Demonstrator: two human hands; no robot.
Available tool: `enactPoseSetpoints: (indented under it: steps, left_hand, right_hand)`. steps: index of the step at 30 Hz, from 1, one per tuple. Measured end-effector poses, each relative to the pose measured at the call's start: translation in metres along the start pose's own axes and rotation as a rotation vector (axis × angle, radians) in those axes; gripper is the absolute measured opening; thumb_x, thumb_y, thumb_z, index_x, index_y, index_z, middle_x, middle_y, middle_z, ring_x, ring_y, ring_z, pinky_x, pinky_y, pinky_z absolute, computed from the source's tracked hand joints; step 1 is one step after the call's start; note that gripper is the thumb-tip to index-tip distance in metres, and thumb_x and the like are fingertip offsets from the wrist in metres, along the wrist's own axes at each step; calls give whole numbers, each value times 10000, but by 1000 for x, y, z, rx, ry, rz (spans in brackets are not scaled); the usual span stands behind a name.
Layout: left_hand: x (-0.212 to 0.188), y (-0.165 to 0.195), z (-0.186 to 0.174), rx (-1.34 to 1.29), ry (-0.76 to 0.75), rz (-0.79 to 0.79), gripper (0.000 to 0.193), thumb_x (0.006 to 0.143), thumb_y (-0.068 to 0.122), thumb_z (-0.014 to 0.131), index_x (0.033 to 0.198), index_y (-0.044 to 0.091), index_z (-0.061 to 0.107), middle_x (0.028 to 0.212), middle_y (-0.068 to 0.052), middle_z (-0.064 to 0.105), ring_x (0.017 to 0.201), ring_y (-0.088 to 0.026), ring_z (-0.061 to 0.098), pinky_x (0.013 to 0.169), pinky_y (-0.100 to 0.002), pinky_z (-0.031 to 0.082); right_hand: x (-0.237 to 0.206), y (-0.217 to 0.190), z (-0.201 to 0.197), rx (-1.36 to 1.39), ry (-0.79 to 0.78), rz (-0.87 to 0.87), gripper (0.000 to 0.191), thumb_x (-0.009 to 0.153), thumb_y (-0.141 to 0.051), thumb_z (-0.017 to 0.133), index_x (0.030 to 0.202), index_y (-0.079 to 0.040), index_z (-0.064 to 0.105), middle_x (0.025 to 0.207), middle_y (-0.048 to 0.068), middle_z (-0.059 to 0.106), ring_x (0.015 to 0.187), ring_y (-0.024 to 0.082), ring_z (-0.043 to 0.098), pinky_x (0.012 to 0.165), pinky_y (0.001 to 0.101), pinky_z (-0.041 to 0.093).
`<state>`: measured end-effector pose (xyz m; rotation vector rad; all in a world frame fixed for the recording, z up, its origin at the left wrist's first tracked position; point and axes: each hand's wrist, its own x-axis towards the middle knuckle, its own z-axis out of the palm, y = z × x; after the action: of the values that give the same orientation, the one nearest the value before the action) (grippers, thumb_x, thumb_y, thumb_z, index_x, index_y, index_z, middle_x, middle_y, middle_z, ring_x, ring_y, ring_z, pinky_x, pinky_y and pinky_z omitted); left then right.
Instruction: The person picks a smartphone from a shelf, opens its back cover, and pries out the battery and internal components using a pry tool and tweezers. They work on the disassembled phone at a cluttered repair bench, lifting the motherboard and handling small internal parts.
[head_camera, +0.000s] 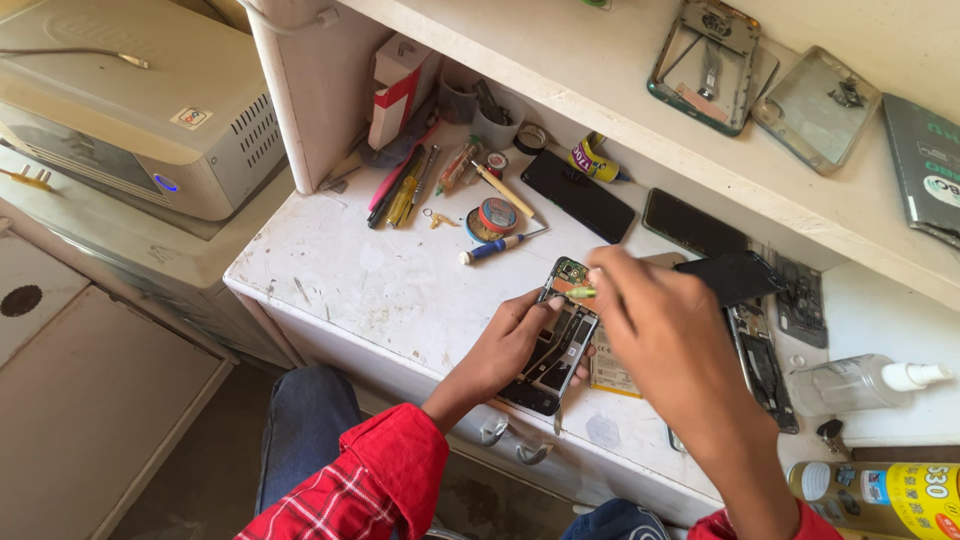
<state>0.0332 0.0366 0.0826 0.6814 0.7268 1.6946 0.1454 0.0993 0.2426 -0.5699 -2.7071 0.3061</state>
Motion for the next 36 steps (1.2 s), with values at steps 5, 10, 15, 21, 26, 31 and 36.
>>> enactPoseSetpoints:
  steps: [5, 10, 15, 21, 26, 31, 36]
  left_hand:
    - [2, 1, 0, -49, 33, -57, 335, 1090, 200, 389, 1268, -51, 520, 895, -174, 695, 708, -246, 736, 647, -350, 647]
    - [2, 0, 0, -21, 15, -22, 358, 1103, 208, 381, 1310, -44, 527, 907, -171, 695, 726, -249, 738, 660, -343, 646]
    - [3, -1, -2, -24, 27, -43, 345, 1096, 206, 388, 1286, -49, 520, 913, -174, 696, 725, -252, 738, 656, -353, 647]
    - [3, -1, -2, -19, 8, -30, 347, 1103, 203, 386, 1265, -70, 525, 911, -187, 705, 729, -255, 741, 665, -351, 648]
    - [3, -1, -1, 5, 21, -25, 359, 1111, 220, 384, 1279, -67, 519, 894, -180, 697, 727, -252, 738, 659, -349, 642]
    - [4, 0, -2, -18, 14, -51, 353, 1107, 217, 380, 1271, -70, 506, 892, -188, 705, 721, -252, 737, 662, -347, 642]
    - [5, -2, -3, -34, 9, -59, 345, 1105, 224, 376, 1255, -58, 505, 897, -196, 706, 720, -251, 734, 662, -353, 640]
  right_hand:
    - [1, -2, 0, -31, -30, -37, 229, 922, -144, 640, 1110, -14, 630, 931, 206, 703, 787, 379, 697, 671, 448, 538]
    - [4, 2, -1, -55, -20, -18, 205, 969, -143, 634, 1126, -11, 647, 921, 202, 709, 783, 398, 698, 662, 460, 540]
    - [3, 4, 1, 63, -18, -9, 204, 924, -119, 667, 1078, 8, 625, 939, 203, 682, 700, 331, 706, 604, 416, 541]
    - [3, 5, 1, 127, -30, 1, 157, 874, -21, 647, 1028, -2, 618, 916, 161, 681, 664, 290, 671, 581, 379, 524]
    - [3, 3, -1, 186, 49, -87, 89, 958, -9, 585, 1040, 2, 616, 898, 146, 694, 693, 231, 656, 616, 334, 510]
    - [3, 5, 1, 235, 43, 93, 157, 1004, -23, 509, 1097, -5, 634, 900, 92, 764, 520, 161, 562, 501, 308, 448]
    - [3, 10, -1, 266, 189, -37, 134, 1047, -30, 487, 1108, -10, 605, 902, 84, 745, 677, 75, 643, 551, 266, 482]
